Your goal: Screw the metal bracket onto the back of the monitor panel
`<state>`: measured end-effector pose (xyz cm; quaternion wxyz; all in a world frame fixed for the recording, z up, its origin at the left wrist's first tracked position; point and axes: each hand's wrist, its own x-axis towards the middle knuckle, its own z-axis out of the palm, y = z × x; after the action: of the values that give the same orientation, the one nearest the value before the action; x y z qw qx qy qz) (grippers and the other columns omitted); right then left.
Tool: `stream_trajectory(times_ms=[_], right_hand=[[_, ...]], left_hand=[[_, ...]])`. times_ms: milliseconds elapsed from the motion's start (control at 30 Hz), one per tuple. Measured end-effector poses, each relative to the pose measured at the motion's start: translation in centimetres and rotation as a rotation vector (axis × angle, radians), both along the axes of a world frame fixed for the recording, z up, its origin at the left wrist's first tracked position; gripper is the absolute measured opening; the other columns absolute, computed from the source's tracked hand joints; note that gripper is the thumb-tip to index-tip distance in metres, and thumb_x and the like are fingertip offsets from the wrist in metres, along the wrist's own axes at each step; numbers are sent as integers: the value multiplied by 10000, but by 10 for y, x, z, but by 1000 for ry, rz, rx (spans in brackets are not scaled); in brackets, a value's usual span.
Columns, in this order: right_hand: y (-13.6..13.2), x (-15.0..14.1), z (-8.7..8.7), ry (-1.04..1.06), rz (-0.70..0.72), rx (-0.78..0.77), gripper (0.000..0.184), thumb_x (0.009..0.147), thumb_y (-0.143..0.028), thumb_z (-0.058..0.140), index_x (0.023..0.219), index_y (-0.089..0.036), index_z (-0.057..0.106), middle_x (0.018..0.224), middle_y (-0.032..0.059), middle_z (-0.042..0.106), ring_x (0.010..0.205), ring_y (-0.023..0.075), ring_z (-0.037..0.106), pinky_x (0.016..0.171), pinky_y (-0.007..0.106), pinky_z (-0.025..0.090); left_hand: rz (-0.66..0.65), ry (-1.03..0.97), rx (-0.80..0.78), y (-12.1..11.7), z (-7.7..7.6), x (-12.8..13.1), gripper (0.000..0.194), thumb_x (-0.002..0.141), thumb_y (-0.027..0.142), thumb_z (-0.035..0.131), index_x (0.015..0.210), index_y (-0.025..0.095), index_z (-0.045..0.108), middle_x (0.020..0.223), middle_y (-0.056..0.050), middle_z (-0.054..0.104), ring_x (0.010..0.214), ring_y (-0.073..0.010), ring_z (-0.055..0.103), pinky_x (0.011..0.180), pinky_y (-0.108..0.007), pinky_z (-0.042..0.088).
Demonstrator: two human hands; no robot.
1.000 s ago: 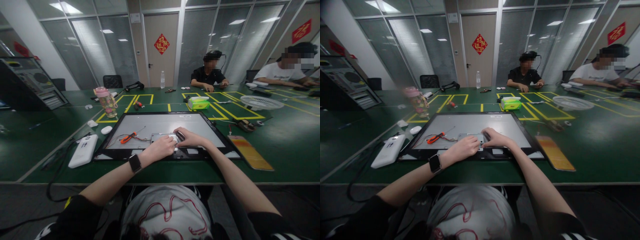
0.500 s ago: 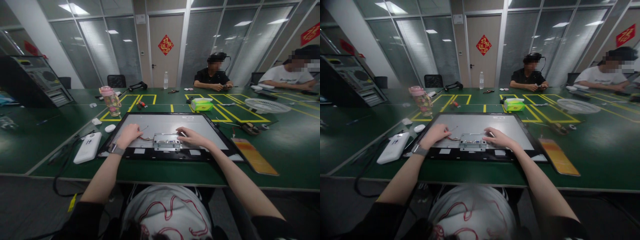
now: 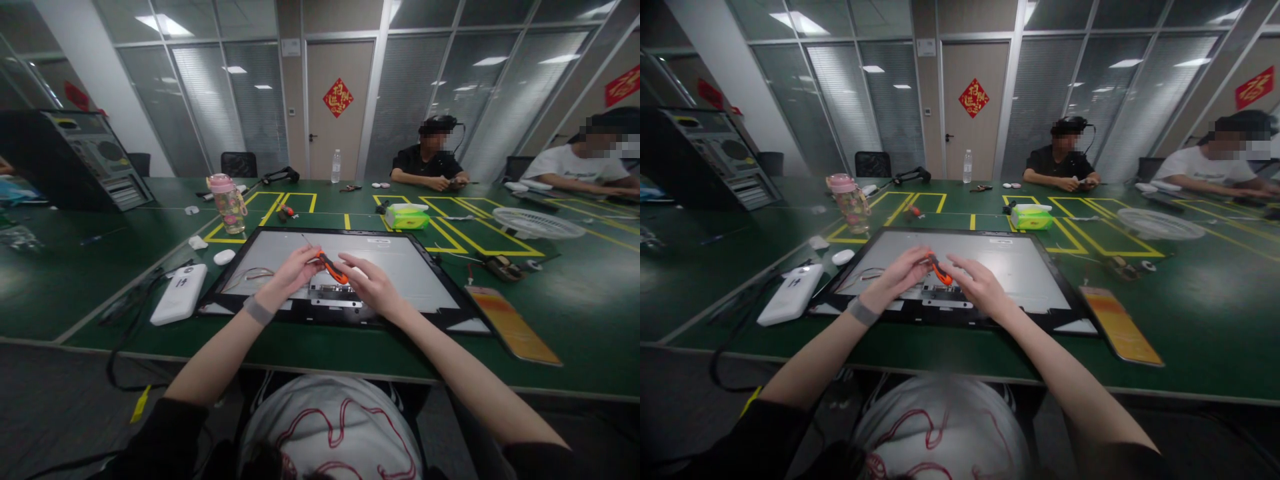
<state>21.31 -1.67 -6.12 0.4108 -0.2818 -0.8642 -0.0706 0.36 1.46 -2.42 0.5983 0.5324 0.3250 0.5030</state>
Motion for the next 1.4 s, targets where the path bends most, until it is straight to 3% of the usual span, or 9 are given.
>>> stream_trajectory(times_ms=[133,233,300,367,467,567,700,933,1400], right_hand=[[-13,-11,-1,24,141,73,288,916,-166,496,1153,-272,619,1221,103,655,981,216,669,800,402,583],[-15,-14,10,459,65,24,195,888,-194,574,1073,-243,613,1115,96,691,987,220,670,840,414,569],[-8,-8,19,885,-26,-131,185,889,-261,584,1072,-227,580,1075,85,684,824,178,692,782,383,582],[5,5,25,1166,-7,-319,221,841,-331,644,1012,-218,564,1000,57,690,681,138,672,707,346,589],[23,28,26,1291,69,-563,317,702,-380,767,894,-205,584,843,18,671,639,119,640,637,279,567],[28,42,25,1284,69,-563,304,748,-451,716,859,-205,576,725,-10,629,521,81,545,504,223,486],[15,35,28,1086,8,-444,287,852,-490,592,938,-225,527,668,-31,583,494,93,523,422,205,389],[1,9,21,870,27,-465,274,899,-462,532,1014,-216,494,689,-30,558,536,100,523,471,217,408],[-1,7,19,783,-12,-442,238,922,-430,503,1033,-220,487,692,-28,567,563,113,556,514,240,453]], left_hand=[[-169,-82,-131,-9,-8,12,176,810,265,637,751,128,545,732,-33,614,670,-102,600,692,-246,524],[-135,27,-61,-7,-9,8,283,841,391,594,784,115,564,741,-42,622,653,-112,600,675,-264,522],[-30,177,63,-2,-10,1,342,876,434,513,776,114,581,736,-48,623,643,-119,591,659,-267,513],[86,412,257,4,-12,-6,330,894,395,464,760,125,599,740,-48,625,681,-140,590,689,-288,512],[261,818,607,13,-21,-15,221,872,294,492,828,138,642,864,-66,639,854,-191,599,842,-355,493],[267,1061,795,18,-33,-21,242,892,234,444,955,130,653,972,-95,620,956,-212,593,920,-393,474],[155,1141,799,22,-44,-20,312,931,217,373,1056,139,648,1083,-101,634,1033,-200,600,959,-371,470],[71,1201,799,21,-48,-18,356,955,210,321,1085,130,643,1125,-99,667,1062,-198,602,995,-359,447],[66,1210,818,24,-50,-18,340,950,205,327,1049,129,644,1093,-110,669,1050,-199,600,974,-370,457]])
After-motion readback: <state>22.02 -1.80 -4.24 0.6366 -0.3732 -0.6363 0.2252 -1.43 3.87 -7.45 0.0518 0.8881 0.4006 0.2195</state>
